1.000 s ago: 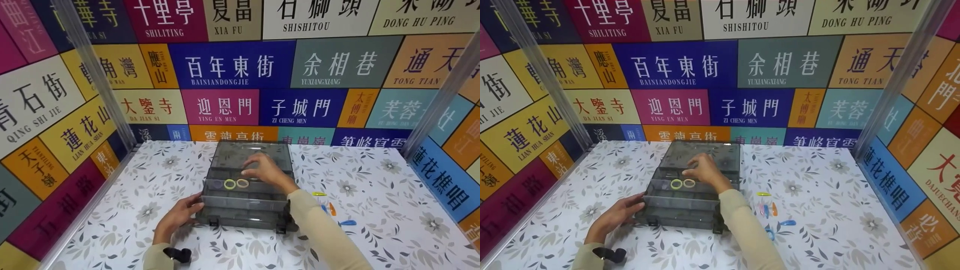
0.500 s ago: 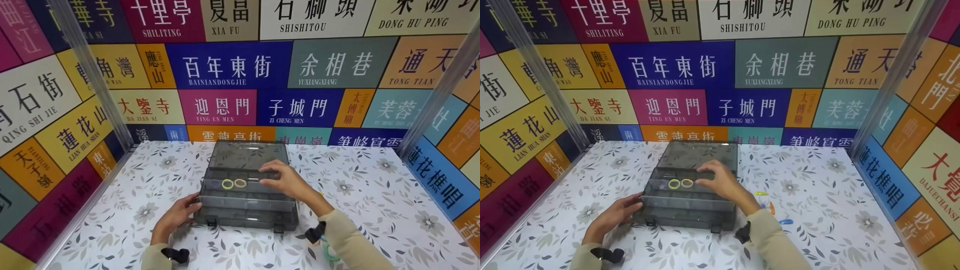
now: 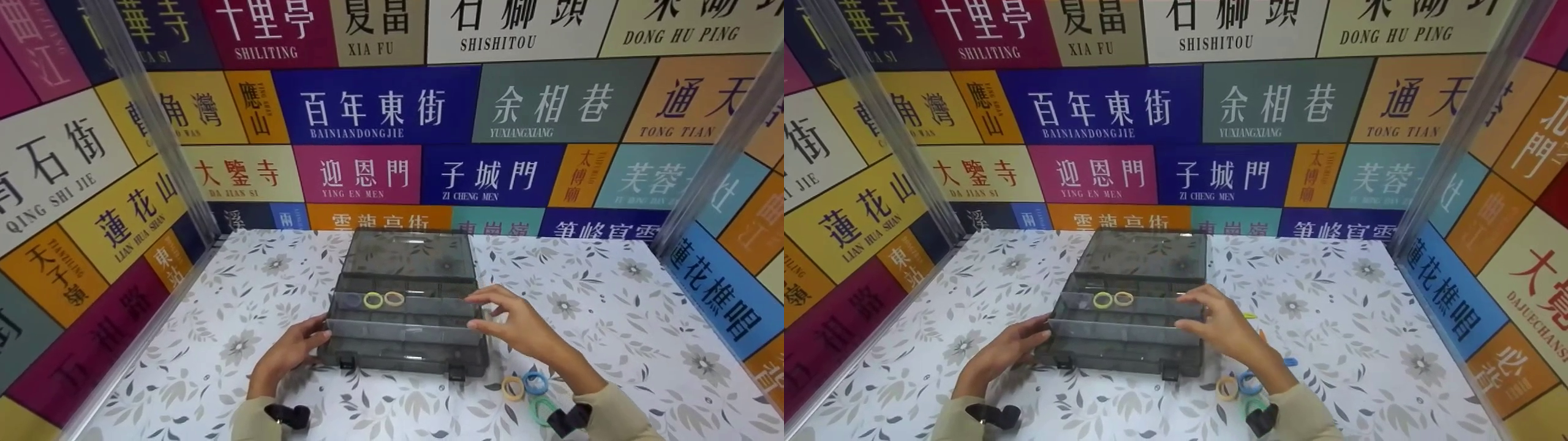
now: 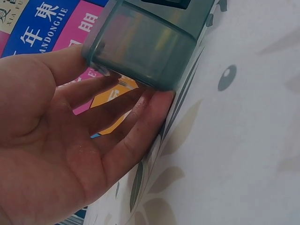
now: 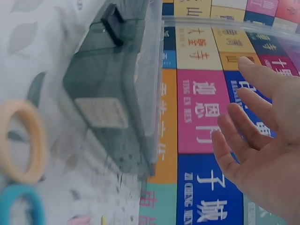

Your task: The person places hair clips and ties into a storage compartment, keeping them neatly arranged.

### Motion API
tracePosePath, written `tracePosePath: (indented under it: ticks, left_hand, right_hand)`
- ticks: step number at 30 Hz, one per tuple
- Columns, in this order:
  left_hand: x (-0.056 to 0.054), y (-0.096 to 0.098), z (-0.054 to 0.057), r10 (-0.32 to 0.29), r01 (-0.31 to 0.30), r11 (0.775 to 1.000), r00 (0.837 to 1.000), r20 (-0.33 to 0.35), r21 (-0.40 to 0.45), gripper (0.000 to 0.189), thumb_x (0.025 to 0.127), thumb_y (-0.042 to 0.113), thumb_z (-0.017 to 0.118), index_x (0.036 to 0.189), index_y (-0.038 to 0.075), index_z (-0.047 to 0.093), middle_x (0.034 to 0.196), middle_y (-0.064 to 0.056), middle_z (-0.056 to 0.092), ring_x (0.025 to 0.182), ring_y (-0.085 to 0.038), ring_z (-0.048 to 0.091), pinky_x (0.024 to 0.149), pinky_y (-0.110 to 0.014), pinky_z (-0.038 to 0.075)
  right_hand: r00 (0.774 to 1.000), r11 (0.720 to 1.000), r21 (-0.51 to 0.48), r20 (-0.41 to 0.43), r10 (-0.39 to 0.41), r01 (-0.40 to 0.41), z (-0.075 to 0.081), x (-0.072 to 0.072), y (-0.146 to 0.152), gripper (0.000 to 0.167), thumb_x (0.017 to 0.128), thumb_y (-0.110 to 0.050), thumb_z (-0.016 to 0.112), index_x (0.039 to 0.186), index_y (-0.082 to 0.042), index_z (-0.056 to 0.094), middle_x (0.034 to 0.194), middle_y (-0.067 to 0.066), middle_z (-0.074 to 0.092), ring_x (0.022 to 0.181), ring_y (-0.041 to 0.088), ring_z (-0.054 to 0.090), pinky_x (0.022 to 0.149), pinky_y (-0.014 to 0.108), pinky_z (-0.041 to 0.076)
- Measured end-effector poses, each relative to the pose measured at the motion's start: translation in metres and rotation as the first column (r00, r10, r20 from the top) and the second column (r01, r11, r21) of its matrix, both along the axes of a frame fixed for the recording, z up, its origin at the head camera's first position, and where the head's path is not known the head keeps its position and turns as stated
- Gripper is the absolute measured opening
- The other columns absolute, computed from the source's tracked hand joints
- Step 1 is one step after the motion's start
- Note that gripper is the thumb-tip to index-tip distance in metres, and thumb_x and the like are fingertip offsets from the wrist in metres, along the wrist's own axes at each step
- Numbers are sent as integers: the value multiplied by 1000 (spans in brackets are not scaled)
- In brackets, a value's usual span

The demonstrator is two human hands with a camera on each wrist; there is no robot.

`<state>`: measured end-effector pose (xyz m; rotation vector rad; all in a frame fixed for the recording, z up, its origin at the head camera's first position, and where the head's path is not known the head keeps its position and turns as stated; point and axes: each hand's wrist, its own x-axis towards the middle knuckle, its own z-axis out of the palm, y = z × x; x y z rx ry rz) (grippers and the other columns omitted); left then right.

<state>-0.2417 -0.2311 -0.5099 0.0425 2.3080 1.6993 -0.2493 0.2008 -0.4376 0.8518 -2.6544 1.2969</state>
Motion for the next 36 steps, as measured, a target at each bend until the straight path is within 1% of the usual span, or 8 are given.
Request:
tracePosePath:
  ticks: [8,15,22,24,28,29,31,36]
  left_hand:
    - [2,0,2,-1,1,1000,1000,24,-17,62,104,25,57,156,3,32,159,-28,33,142,-47,40,92,-49,59]
    - [1,2,5,8,-7,1000,999,34,-30,62,104,26,57,157,5,32,159,-26,33,143,-46,40,93,-49,59]
    - [-1,2,3,10,-9,1000,1000,27,-28,61,103,25,57,156,5,34,158,-26,35,142,-45,42,92,-47,59]
    - [-2,2,3,21,-20,999,999,25,-31,61,103,25,58,156,6,35,158,-26,36,142,-45,42,92,-47,59]
    - [-1,2,3,39,-38,999,999,27,-31,59,103,23,58,156,7,36,158,-25,37,142,-44,42,91,-47,59]
    - [-1,2,3,38,-37,999,999,29,-30,60,103,23,58,156,7,36,158,-25,37,142,-44,43,91,-47,59]
    - [0,2,2,31,-30,999,999,31,-28,60,103,24,58,156,6,36,158,-26,37,141,-45,43,90,-47,60]
    - [1,1,1,3,-3,1000,1000,13,-17,63,103,25,58,156,4,33,158,-28,34,142,-46,41,91,-48,59]
  right_hand:
    - [1000,999,34,-15,21,-20,-14,15,27,38,89,-31,75,126,-22,68,129,4,63,116,6,56,86,33,53]
    - [999,998,53,33,31,-32,-24,26,51,40,88,-31,76,125,-17,69,131,6,62,121,-9,48,87,34,54]
    - [997,997,67,66,27,-32,-41,35,73,35,87,-27,78,119,-15,71,128,13,63,119,-12,48,83,34,52]
    - [994,996,90,111,19,-29,-45,36,77,37,87,-30,78,120,-14,71,129,13,62,128,-4,47,86,41,52]
    - [978,993,113,208,19,-44,-51,35,82,39,88,-30,77,122,-12,69,132,15,60,142,37,41,92,61,50]
    - [974,992,117,227,22,-49,-53,35,82,40,88,-30,77,122,-11,69,133,16,59,141,48,38,94,64,48]
    - [967,989,132,253,28,-63,-55,35,83,40,88,-30,77,122,-12,70,133,15,60,136,53,40,98,65,47]
    - [972,978,195,232,25,-72,-62,34,85,40,85,-34,81,120,-17,72,129,10,62,121,22,57,101,36,48]
